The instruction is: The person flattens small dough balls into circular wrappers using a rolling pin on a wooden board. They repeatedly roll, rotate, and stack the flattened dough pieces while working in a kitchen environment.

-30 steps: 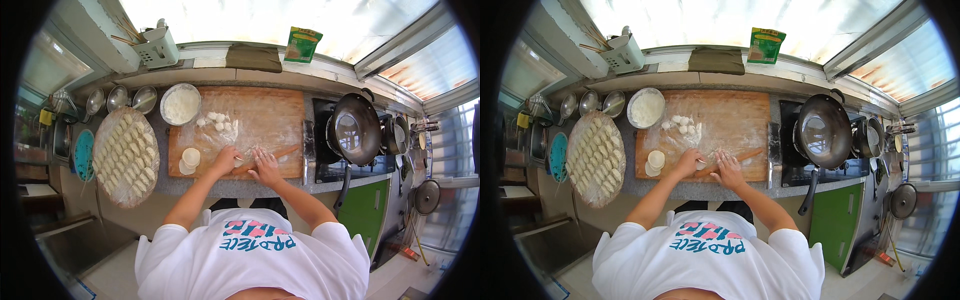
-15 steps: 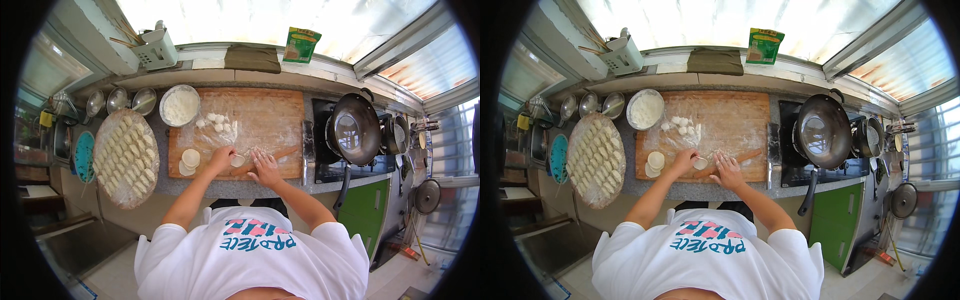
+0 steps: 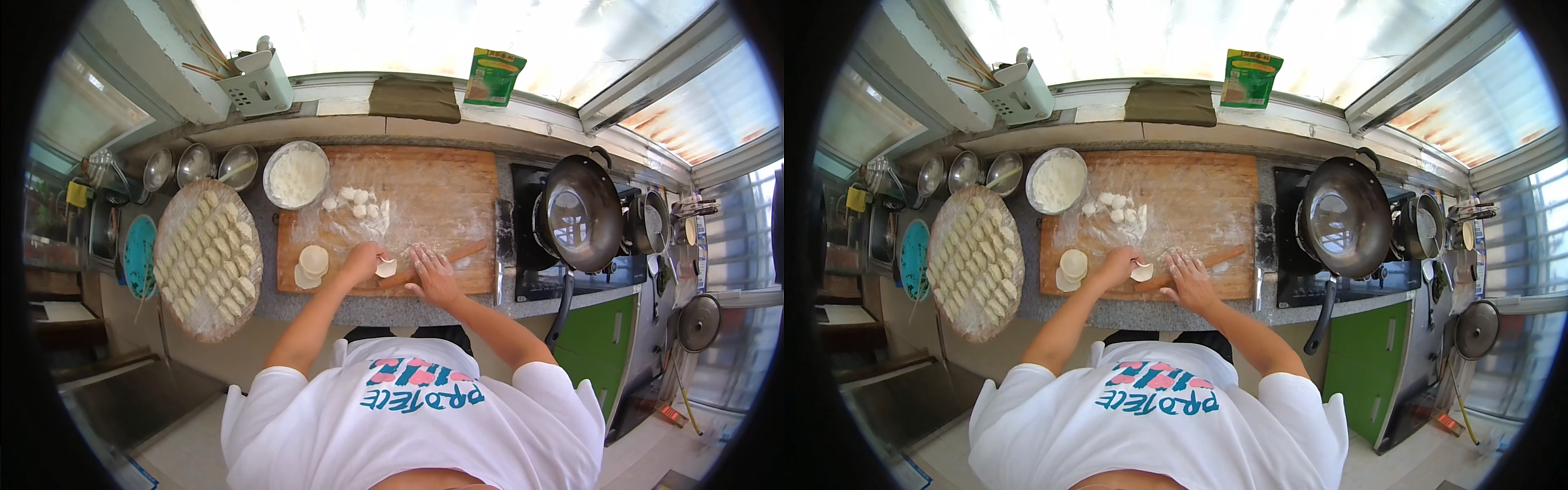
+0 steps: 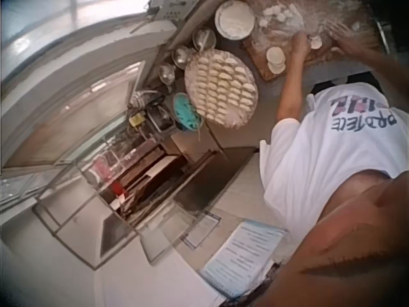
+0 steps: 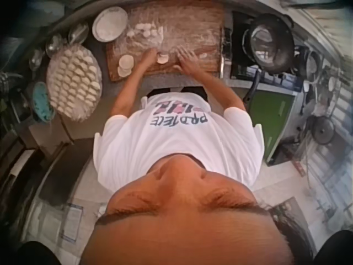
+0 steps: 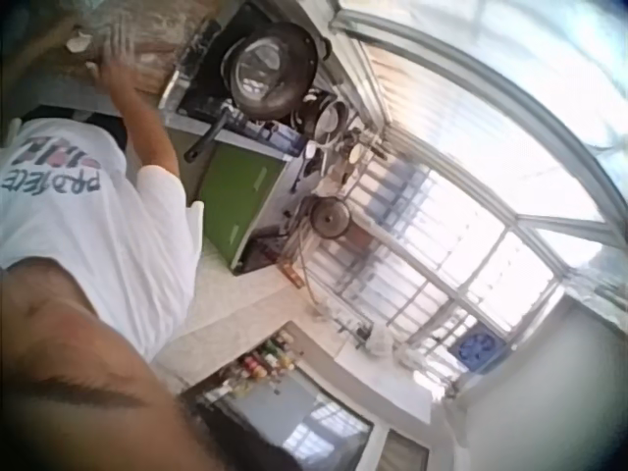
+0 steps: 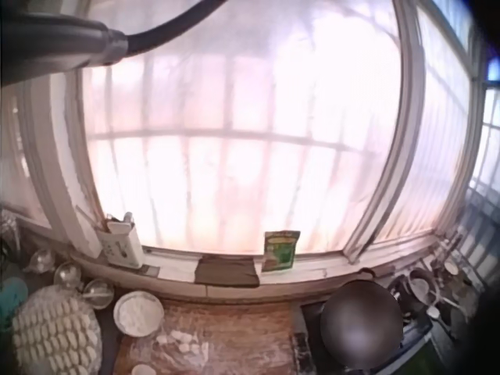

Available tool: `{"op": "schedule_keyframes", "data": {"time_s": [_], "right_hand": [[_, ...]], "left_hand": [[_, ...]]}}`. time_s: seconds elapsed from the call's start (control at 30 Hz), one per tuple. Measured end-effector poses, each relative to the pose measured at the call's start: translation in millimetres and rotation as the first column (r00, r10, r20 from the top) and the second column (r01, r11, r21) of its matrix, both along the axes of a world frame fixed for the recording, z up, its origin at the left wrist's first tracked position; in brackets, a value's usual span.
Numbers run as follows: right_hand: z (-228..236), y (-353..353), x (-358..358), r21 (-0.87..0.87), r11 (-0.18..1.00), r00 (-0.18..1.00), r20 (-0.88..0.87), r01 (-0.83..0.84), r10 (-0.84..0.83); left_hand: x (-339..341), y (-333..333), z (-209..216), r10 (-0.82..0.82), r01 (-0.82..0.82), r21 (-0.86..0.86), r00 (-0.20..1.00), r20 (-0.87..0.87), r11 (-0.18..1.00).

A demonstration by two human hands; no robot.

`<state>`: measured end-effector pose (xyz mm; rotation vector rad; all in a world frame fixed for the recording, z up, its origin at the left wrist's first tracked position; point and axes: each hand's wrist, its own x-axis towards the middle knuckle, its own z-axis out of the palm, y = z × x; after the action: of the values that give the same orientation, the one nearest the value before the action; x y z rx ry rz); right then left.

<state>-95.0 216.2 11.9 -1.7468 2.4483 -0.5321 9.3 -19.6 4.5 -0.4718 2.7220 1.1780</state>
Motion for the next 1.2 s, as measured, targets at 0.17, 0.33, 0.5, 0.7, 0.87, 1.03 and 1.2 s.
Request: {"op": "schedule_keyframes", "data": {"time_s": [0.17, 0.33, 0.5, 0.7, 0.87, 1.03, 1.2], "right_hand": [[4.4, -13.0, -0.6, -0.019, 1.0, 1.0, 0.015, 0.023, -0.023], [-15.5, -9.6, -7.8, -0.046, 0.986, 0.987, -0.043, -0.157, 0.155], [-22.5, 1.8, -4.3, -0.032, 0.984, 0.98, -0.102, -0.177, 0.173], [2.9, -53.1, -19.3, -0.09, 0.996, 0.999, -0.033, 0.023, -0.026], [3.5, -64.0, -28.2, -0.087, 0.995, 0.996, -0.076, -0.056, 0.05], [-26.3, -4.5, -14.2, 0.027, 0.976, 0.971, -0.097, -0.217, 0.218], [-4.5, -24.8, -6.7, 0.027, 0.996, 0.996, -0.05, -0.079, 0.08]], "left_hand": [[1.6, -18.4, 11.0, -0.043, 0.041, 0.037, 0.996, 0.073, 0.999], [-5.1, -22.6, 19.2, -0.112, 0.111, 0.011, 0.985, 0.129, 0.994], [-15.4, -6.5, 10.2, -0.198, 0.204, -0.06, 0.975, 0.101, 0.977], [-9.4, 4.3, 12.2, 0.141, -0.14, -0.021, 0.988, 0.054, 0.99], [3.2, 15.9, 24.2, 0.299, -0.298, -0.033, 0.953, 0.041, 0.954], [0.8, 19.8, 2.1, -0.004, -0.012, -0.116, 0.99, -0.139, 0.993], [6.7, 13.9, -0.2, -0.002, -0.016, -0.106, 0.986, -0.167, 0.994]]}}
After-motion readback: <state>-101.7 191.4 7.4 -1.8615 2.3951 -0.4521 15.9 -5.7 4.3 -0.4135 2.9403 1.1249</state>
